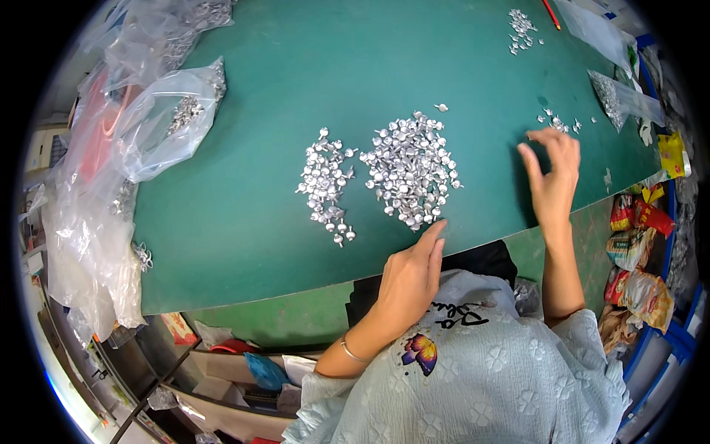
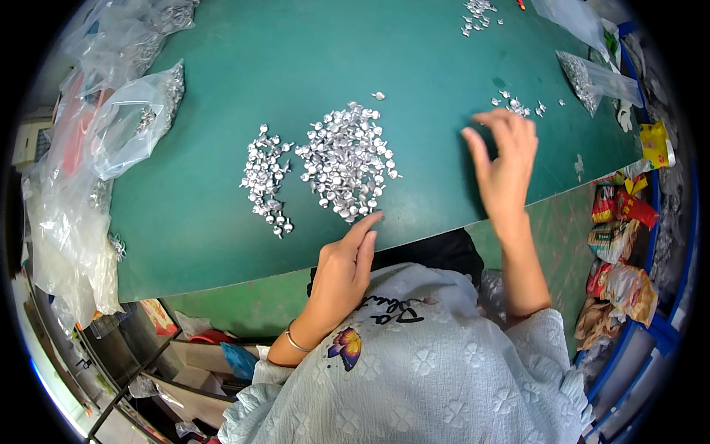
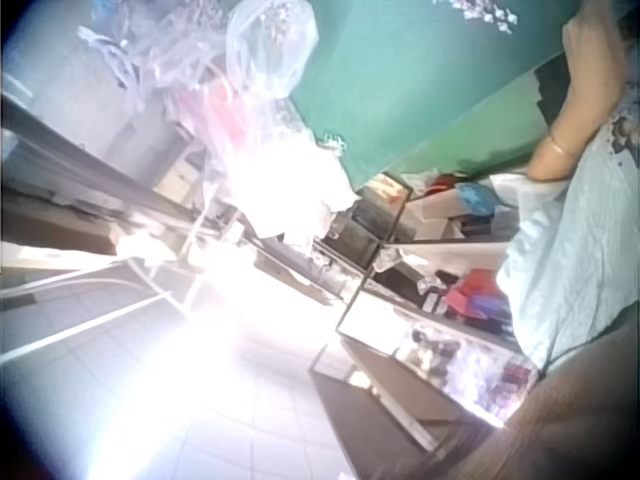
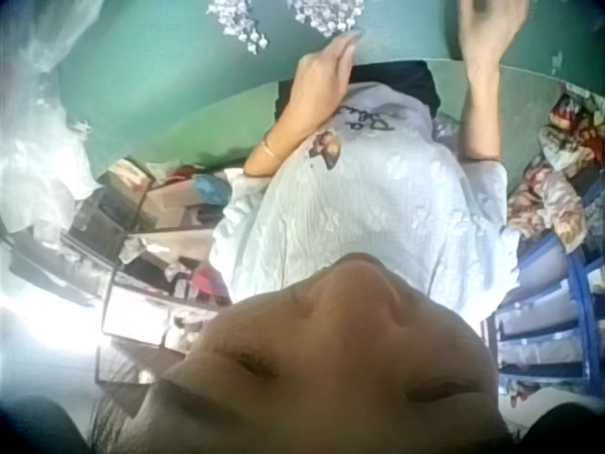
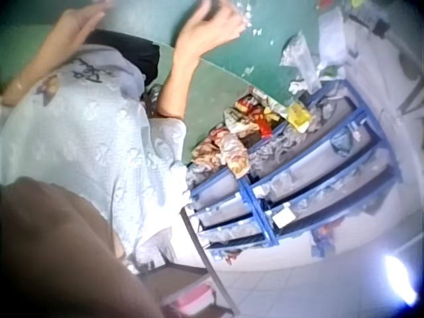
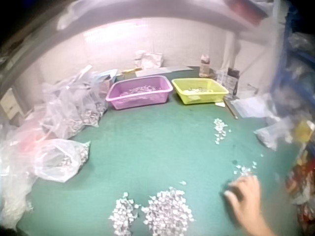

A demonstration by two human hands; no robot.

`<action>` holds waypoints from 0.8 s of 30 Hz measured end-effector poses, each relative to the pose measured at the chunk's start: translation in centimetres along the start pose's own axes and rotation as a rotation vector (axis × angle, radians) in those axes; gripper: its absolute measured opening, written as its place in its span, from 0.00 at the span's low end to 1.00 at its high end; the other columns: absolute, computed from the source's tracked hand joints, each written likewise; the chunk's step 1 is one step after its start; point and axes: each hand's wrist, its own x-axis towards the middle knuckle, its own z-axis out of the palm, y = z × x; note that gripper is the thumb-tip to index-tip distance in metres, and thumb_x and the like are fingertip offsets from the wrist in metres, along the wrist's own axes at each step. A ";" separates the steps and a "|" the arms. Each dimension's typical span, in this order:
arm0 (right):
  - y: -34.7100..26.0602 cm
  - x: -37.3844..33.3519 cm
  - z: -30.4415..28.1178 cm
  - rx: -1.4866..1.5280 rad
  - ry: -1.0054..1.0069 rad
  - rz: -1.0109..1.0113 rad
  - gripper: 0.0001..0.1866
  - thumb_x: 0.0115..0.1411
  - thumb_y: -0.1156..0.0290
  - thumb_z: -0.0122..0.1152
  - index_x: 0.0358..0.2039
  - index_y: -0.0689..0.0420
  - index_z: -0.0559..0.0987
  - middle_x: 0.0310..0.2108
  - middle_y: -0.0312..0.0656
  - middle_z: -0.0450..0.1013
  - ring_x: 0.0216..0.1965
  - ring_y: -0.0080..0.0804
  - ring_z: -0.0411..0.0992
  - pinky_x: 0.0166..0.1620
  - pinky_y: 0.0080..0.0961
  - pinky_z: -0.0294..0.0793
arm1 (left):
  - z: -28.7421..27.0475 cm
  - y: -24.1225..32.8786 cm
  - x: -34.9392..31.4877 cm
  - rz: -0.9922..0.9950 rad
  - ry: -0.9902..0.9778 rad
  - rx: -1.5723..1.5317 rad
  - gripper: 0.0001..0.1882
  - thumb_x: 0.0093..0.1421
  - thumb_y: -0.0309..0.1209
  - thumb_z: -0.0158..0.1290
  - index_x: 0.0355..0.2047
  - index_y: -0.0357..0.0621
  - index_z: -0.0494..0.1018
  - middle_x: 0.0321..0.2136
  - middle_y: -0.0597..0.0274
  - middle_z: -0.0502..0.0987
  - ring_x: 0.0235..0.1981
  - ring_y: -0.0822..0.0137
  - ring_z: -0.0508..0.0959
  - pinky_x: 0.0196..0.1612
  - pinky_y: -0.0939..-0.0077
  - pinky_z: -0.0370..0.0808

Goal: The person repeatedly picks up small silver components from a green table and assembles them by hand, placing the finished units into a growing pile. The person also gathers the assembled parts into a plastic bag and continues the assembly process.

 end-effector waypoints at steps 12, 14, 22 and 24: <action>-6.7 -1.3 1.6 0.519 -0.375 -0.216 0.08 0.43 0.78 0.64 0.27 0.59 0.78 0.30 0.37 0.71 0.35 0.34 0.66 0.37 0.29 0.63 | -0.4 0.0 -0.2 0.056 0.116 -0.118 0.11 0.57 0.22 0.50 0.41 0.38 0.73 0.16 0.58 0.69 0.14 0.73 0.65 0.20 0.79 0.63; -6.7 -1.5 1.1 0.631 -0.365 -0.137 0.07 0.44 0.79 0.64 0.26 0.59 0.78 0.29 0.38 0.72 0.33 0.33 0.67 0.37 0.27 0.64 | -0.3 0.1 -0.2 -0.012 0.156 -0.228 0.11 0.55 0.20 0.51 0.40 0.38 0.74 0.15 0.65 0.67 0.15 0.79 0.62 0.19 0.83 0.60; -7.6 -2.4 -1.5 0.988 -0.390 0.049 0.06 0.45 0.81 0.63 0.26 0.63 0.78 0.26 0.41 0.72 0.30 0.31 0.67 0.34 0.23 0.66 | -0.3 1.5 0.3 -0.059 0.279 -0.640 0.11 0.49 0.16 0.56 0.35 0.36 0.75 0.15 0.78 0.61 0.17 0.86 0.56 0.21 0.91 0.52; -7.6 -2.3 -1.7 1.000 -0.378 0.047 0.06 0.44 0.82 0.64 0.26 0.63 0.78 0.26 0.41 0.73 0.29 0.31 0.68 0.33 0.23 0.66 | -0.2 1.6 0.2 -0.054 0.272 -0.651 0.11 0.49 0.16 0.56 0.34 0.35 0.75 0.15 0.77 0.61 0.17 0.86 0.56 0.21 0.91 0.52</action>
